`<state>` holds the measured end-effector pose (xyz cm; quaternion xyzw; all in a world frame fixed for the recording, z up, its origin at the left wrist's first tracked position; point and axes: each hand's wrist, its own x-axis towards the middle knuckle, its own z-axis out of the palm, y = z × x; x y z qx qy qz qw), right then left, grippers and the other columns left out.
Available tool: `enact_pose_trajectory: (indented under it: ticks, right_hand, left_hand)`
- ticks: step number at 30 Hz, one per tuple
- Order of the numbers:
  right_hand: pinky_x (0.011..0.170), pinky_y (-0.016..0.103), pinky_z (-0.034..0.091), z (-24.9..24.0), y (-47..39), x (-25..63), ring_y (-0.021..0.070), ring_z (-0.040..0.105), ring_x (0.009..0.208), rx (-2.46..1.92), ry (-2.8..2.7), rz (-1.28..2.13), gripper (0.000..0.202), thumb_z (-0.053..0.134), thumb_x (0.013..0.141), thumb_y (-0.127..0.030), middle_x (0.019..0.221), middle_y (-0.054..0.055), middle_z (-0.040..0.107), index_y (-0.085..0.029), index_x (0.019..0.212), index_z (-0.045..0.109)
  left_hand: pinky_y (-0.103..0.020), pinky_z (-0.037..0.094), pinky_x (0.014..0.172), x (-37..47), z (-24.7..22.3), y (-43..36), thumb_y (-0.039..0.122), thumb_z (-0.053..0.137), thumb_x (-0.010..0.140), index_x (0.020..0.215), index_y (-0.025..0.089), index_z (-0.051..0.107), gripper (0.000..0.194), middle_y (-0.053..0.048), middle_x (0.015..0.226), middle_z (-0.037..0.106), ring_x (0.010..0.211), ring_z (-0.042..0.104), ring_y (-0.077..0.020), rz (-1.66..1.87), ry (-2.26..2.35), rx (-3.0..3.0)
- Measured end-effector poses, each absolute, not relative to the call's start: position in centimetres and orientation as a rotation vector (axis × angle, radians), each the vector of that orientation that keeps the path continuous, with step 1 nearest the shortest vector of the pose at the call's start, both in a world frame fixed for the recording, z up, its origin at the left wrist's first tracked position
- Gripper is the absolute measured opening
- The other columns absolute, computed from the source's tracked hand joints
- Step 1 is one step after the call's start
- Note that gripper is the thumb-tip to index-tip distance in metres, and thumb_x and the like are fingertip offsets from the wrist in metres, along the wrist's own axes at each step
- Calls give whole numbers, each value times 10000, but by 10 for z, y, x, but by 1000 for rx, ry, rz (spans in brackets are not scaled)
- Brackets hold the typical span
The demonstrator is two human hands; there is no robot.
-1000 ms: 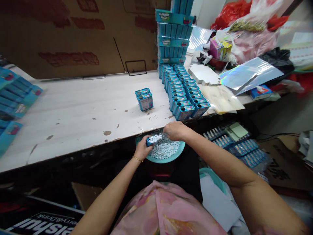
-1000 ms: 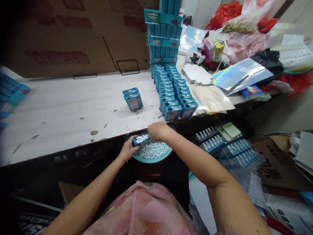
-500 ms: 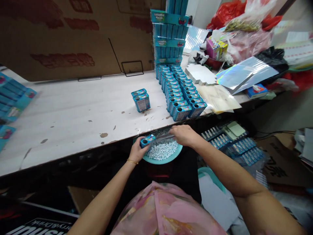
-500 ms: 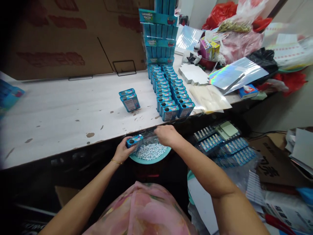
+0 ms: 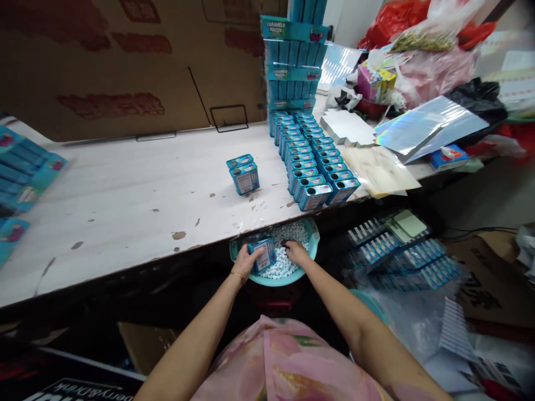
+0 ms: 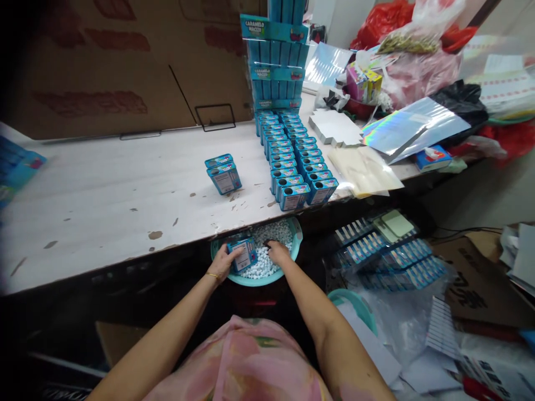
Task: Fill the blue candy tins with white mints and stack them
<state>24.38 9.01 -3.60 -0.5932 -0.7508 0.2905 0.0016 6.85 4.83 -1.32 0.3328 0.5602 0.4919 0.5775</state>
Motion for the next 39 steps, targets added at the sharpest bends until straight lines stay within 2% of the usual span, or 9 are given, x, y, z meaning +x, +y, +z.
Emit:
enact_pose_trajectory:
  ticks: [6,11,16,19,23,26,31,35,39]
  right_hand:
    - [807,244,392,-17,99,275,160,532,952,-1666,-2284,1053,348,544,701,-200,1038,6,604,-213,1047,573]
    - [781,272,399,26,102,296,170,547,861,-1372,-2203,1159,288,576,652,-154,911,29,624,-150,938,611]
    - [746,257,404,70,107,291,164,555,821,-1273,-2327,1124,294,588,649,-171,873,36,627,-131,938,612]
    - [741,255,402,93,110,278,170,563,825,-1288,-2568,994,280,587,666,-217,876,35,640,-159,937,627]
    - [801,272,381,120,110,263,199,537,955,-1349,-2845,685,339,572,677,-261,1024,30,621,-244,1014,611]
    - [787,283,394,136,106,253,205,540,964,-1378,-2983,504,340,530,696,-261,1038,28,616,-280,1028,599]
    - [714,315,430,154,95,231,224,578,874,-1439,-3132,267,291,459,711,-205,946,90,637,-211,947,630]
    - [719,324,430,165,88,220,228,581,855,-1428,-3156,178,310,448,709,-182,938,133,630,-144,968,614]
    - [748,298,410,170,87,235,207,564,889,-1434,-3106,233,294,444,732,-197,961,101,623,-177,973,612]
  left_hand:
    - [-326,431,795,35,5,30,348,635,611,1019,179,475,470,-16,883,583,812,559,-155,1099,1409,1154]
    - [-294,424,759,28,15,26,354,604,626,982,167,500,415,-14,847,571,781,540,-151,1082,1551,1408]
    - [-286,419,752,45,19,35,304,573,634,977,160,504,379,-25,862,579,784,539,-157,992,1597,1580]
    - [-285,418,752,52,22,41,264,556,632,997,163,498,383,-27,889,583,805,542,-165,910,1614,1653]
    - [-286,418,761,55,23,46,243,539,635,1015,166,494,390,-28,906,587,835,548,-174,875,1610,1695]
    - [-288,417,766,55,22,46,239,533,641,1028,163,492,396,-34,921,588,843,549,-178,871,1609,1717]
    - [-295,419,758,56,14,46,217,532,634,1032,157,490,405,-44,934,583,833,549,-181,853,1608,1739]
    - [-301,424,755,57,11,45,232,542,634,1020,167,491,395,-37,912,589,828,549,-181,885,1620,1705]
    - [-292,420,777,53,13,43,253,554,636,994,165,496,373,-36,932,585,843,545,-169,985,1542,1665]
